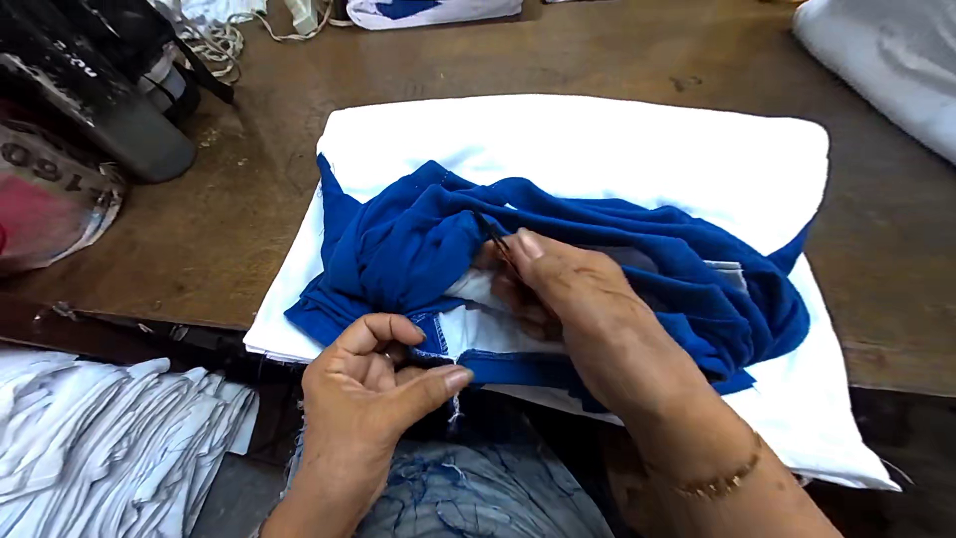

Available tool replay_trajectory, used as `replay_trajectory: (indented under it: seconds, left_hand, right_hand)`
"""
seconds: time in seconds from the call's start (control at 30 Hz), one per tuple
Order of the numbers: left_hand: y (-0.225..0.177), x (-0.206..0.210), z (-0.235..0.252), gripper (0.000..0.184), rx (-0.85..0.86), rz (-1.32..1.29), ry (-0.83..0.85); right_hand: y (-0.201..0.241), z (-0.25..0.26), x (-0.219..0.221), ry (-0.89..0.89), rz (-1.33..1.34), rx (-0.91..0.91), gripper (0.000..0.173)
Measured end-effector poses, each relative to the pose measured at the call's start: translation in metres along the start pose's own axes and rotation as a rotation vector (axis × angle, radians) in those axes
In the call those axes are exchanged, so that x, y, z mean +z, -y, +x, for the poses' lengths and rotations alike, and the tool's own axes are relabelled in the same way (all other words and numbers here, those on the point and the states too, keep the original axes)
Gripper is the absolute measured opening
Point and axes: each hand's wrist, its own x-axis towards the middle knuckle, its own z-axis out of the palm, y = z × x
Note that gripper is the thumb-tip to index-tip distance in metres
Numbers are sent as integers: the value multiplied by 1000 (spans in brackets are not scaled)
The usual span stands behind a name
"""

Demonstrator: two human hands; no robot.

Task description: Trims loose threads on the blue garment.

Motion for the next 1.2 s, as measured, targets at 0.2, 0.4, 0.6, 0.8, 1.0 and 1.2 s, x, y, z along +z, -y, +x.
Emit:
replay_trajectory:
  seconds: [0.2, 0.4, 0.6, 0.8, 1.0, 1.2]
  left_hand:
    - [-1, -15, -6, 47, -52, -97, 71]
    - [-4, -12, -7, 47, -107, -165, 48]
    - [-7, -12, -8, 47, -166, -244, 32]
    - [-5, -12, -9, 48, -173, -217, 16]
    - [-9, -10, -11, 52, -185, -157, -3]
    - [-13, -12, -10, 57, -176, -165, 35]
  right_hand:
    - [-8, -74, 3, -244, -767, -376, 38]
    - [-30, -86, 22, -344, -936, -478, 43]
    - [-33, -75, 26, -272, -906, -568, 41]
    - [-35, -65, 32, -306, -895, -626, 36]
    - [-33, -57, 35, -298, -944, -641, 27]
    - [-19, -50, 8, -247, -758, -546, 34]
